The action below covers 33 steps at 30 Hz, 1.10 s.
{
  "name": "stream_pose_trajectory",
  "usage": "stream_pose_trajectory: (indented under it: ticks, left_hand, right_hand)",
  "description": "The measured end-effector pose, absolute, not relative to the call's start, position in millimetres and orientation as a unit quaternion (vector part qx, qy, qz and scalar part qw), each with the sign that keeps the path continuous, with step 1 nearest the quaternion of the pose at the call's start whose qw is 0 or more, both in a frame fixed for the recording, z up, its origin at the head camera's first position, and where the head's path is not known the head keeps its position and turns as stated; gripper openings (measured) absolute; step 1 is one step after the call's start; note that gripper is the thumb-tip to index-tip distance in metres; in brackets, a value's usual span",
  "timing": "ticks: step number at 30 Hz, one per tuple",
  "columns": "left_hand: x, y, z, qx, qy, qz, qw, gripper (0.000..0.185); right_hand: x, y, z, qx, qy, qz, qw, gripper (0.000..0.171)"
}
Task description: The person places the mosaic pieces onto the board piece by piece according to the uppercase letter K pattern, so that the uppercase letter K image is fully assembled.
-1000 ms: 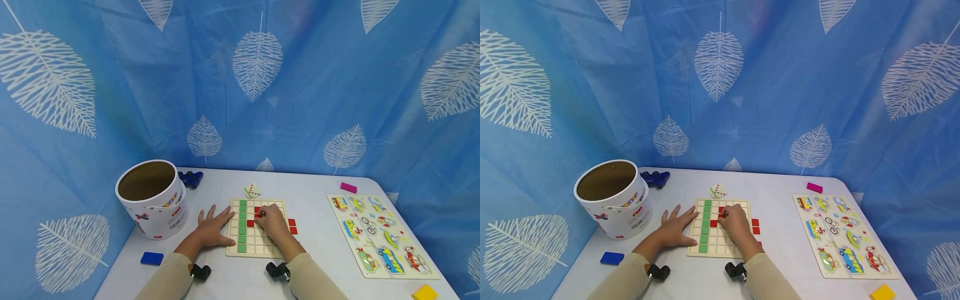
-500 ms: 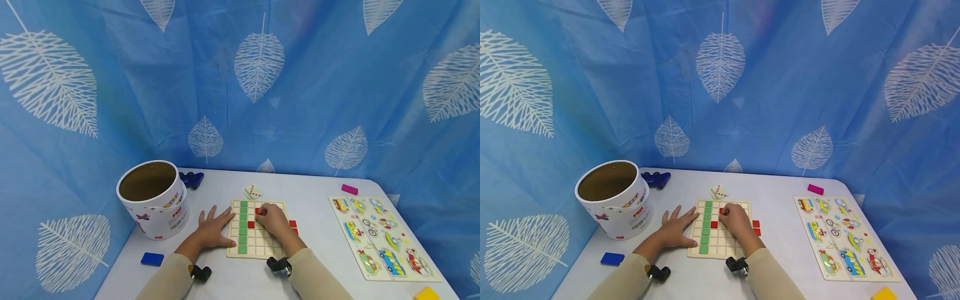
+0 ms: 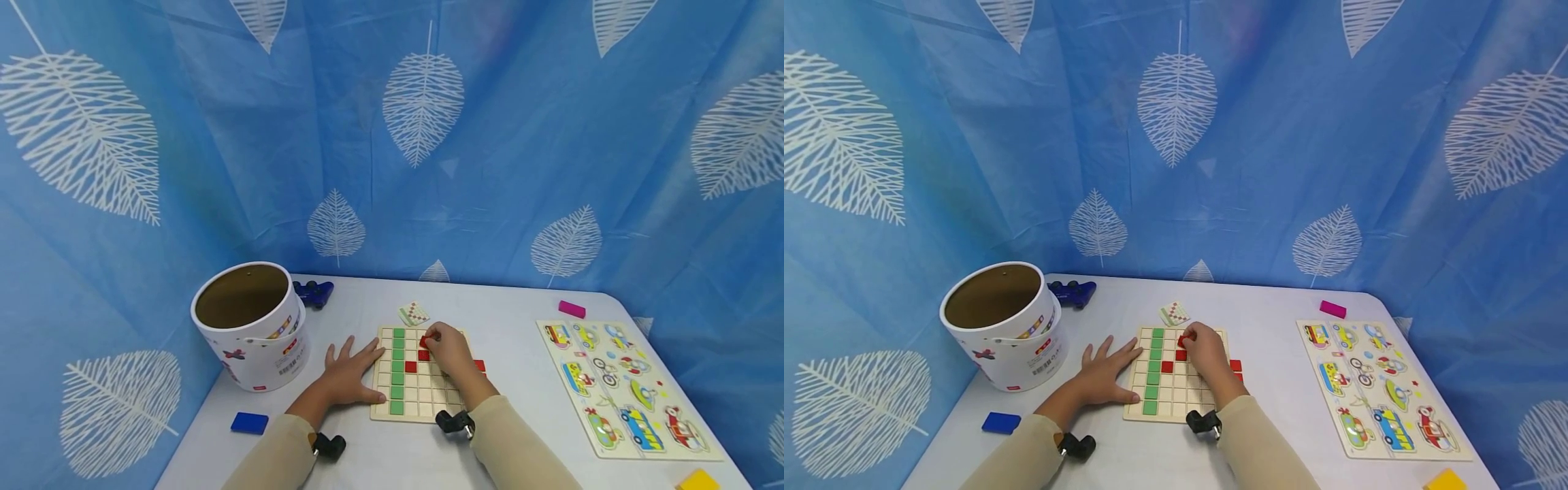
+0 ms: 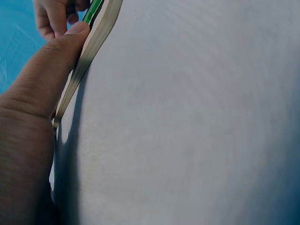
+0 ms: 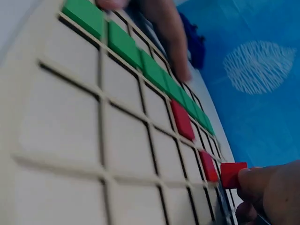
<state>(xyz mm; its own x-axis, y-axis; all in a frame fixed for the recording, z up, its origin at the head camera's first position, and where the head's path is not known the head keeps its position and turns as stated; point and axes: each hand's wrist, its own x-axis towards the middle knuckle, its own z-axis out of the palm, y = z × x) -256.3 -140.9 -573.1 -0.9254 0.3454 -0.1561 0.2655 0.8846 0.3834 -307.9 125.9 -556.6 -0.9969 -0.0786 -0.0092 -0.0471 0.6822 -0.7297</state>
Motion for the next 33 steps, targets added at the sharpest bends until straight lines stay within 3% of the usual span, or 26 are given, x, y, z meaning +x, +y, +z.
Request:
stream_pose_trajectory:
  ticks: [4, 13, 25, 29, 33]
  left_hand:
    - [-255.4, -143.3, -571.2, 0.157, 0.965, 0.178, 0.114, 0.114]
    - [-257.8, -143.0, -569.7, 0.157, 0.966, 0.176, 0.105, 0.114]
    - [-256.3, -142.9, -566.2, 0.161, 0.965, 0.180, 0.105, 0.112]
    - [-257.1, -143.8, -568.4, 0.166, 0.965, 0.176, 0.098, 0.112]
    - [-255.8, -146.5, -574.2, 0.168, 0.966, 0.169, 0.096, 0.114]
  right_hand:
    - [-312.6, 140.4, -554.3, -0.002, 0.913, -0.407, 0.025, 0.006]
    - [-314.3, 149.6, -556.6, -0.071, 0.929, -0.360, 0.033, 0.005]
    - [-306.4, 154.0, -559.2, -0.093, 0.934, -0.344, 0.006, 0.024]
    - [-304.3, 178.9, -552.3, -0.059, 0.923, -0.379, 0.010, 0.036]
    - [-292.3, 214.6, -553.3, 0.017, 0.927, -0.372, 0.049, 0.035]
